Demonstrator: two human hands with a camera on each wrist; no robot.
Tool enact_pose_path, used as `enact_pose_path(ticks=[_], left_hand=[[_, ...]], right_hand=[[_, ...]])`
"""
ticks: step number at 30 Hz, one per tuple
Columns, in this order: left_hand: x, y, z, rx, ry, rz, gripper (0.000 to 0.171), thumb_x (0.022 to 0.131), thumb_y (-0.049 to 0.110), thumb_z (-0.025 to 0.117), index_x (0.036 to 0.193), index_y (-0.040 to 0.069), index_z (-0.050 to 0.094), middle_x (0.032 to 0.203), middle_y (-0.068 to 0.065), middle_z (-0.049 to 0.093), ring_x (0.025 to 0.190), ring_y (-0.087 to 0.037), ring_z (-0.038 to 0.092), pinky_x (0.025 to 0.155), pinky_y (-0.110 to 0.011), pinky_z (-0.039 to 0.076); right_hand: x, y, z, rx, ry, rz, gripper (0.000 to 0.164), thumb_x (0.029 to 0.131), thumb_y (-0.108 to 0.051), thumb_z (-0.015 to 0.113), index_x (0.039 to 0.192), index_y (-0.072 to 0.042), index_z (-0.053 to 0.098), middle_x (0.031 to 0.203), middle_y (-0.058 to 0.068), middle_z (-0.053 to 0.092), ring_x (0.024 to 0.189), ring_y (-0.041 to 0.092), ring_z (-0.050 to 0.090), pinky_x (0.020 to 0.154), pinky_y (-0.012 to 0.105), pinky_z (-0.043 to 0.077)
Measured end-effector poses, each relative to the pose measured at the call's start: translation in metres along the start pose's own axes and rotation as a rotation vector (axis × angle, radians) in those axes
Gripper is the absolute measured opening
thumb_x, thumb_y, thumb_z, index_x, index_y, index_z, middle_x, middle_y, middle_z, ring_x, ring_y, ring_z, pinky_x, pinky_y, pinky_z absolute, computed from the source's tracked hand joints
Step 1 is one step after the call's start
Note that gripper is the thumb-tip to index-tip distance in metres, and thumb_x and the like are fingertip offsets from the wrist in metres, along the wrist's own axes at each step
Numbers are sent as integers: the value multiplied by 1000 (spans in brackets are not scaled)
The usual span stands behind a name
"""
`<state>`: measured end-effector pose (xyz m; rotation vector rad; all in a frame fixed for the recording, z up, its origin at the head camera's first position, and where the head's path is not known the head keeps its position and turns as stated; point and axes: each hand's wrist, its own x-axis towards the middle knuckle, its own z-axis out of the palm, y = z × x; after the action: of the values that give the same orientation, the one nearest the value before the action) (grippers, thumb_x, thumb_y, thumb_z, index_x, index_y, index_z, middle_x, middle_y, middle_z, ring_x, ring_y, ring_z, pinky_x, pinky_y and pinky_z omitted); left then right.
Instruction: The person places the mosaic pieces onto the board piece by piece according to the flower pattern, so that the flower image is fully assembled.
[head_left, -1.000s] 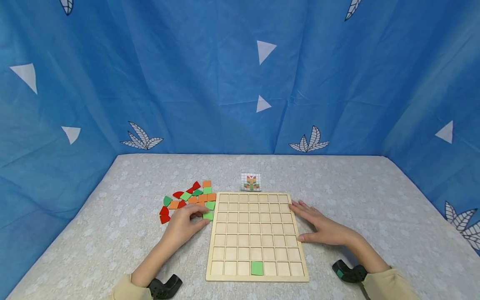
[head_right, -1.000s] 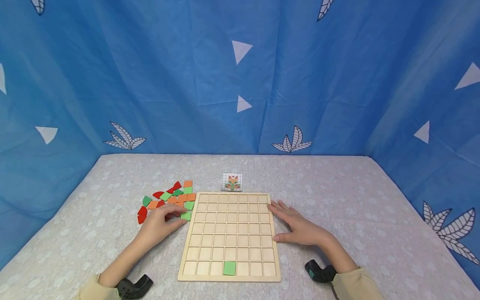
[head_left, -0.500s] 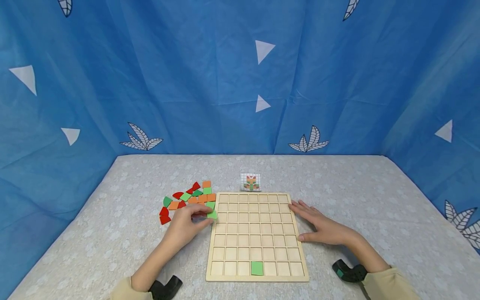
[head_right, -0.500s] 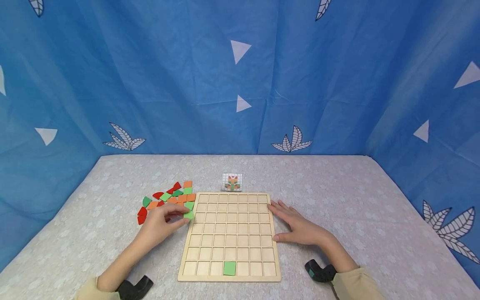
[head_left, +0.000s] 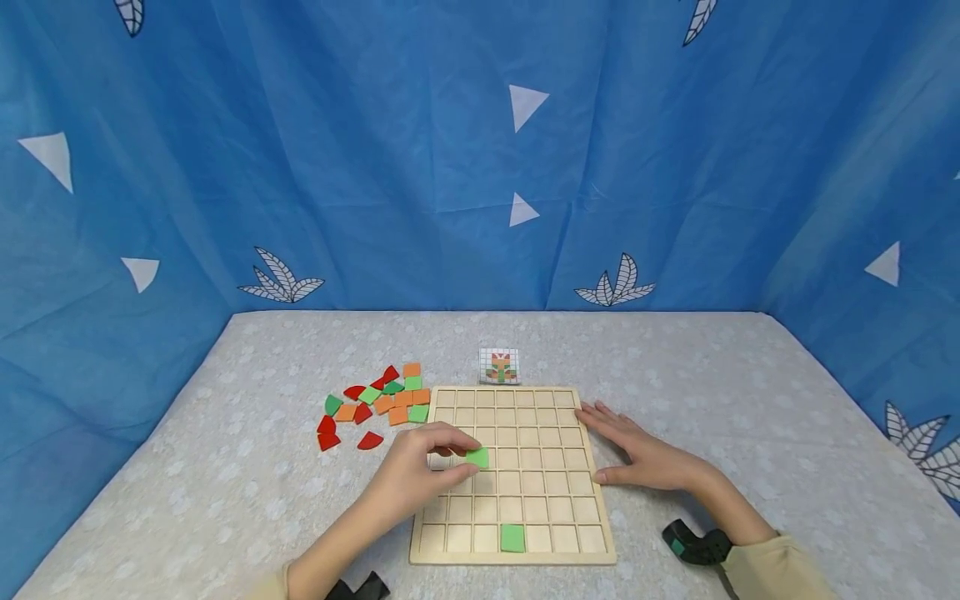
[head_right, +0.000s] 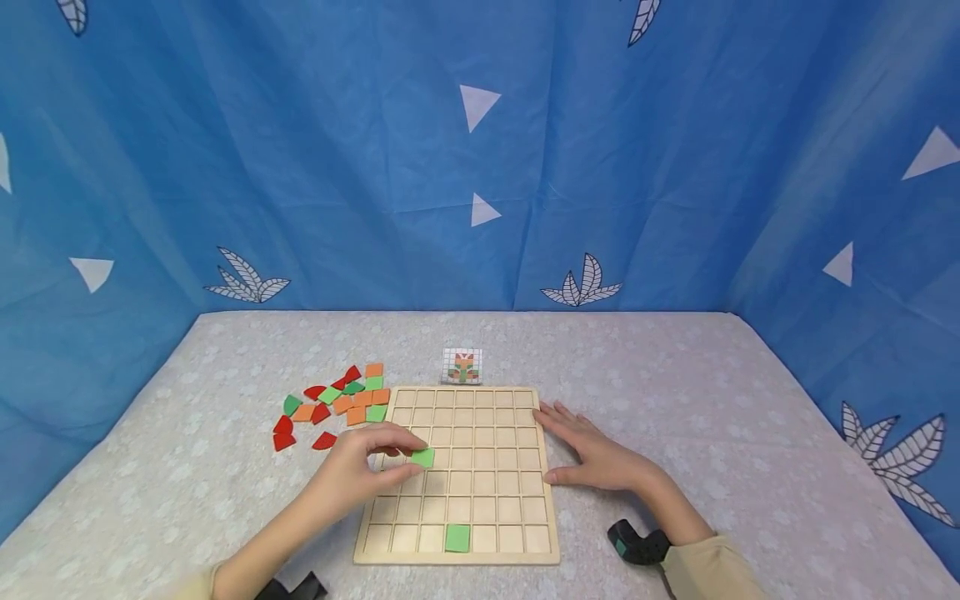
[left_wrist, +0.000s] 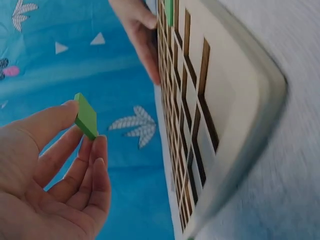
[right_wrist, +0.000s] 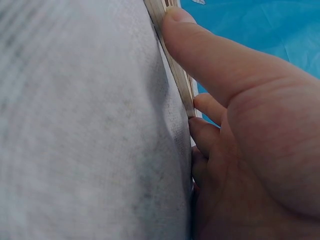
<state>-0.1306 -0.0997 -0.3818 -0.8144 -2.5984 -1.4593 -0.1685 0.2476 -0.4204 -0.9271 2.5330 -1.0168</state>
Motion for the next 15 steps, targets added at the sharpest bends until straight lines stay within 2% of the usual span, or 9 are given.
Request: enact_pose_path(ticks=[4, 6, 11, 15], left_hand=[[1, 6, 15, -10, -51, 76, 18, 76, 8, 78, 93, 13, 72, 91, 11, 65, 82, -10, 60, 74, -30, 50], [1, 8, 24, -5, -79, 94, 18, 76, 9, 78, 93, 13, 72, 91, 11, 64, 83, -7, 59, 74, -26, 50], [-2, 9, 38, -19, -160, 88, 18, 75, 8, 79, 92, 12, 72, 89, 11, 62, 83, -4, 57, 74, -21, 49], [-2, 8, 41, -32, -182, 85, 18, 75, 9, 79, 90, 13, 72, 89, 11, 62, 81, -5, 56, 73, -19, 49]], right_hand=[[0, 0, 1, -5, 3, 6, 82, 86, -33, 68, 147, -2, 25, 151, 22, 14, 136, 43, 4, 100, 66, 2], [0, 0, 1, -7, 6, 5, 81, 86, -33, 68, 147, -2, 25, 151, 22, 14, 136, 43, 4, 100, 66, 2], [1, 0, 2, -7, 8, 3, 81, 86, -34, 68, 147, -2, 25, 151, 21, 15, 136, 44, 4, 99, 67, 2], [2, 0, 1, -8, 7, 7, 82, 86, -34, 68, 147, -3, 25, 151, 20, 15, 136, 43, 4, 100, 66, 2]])
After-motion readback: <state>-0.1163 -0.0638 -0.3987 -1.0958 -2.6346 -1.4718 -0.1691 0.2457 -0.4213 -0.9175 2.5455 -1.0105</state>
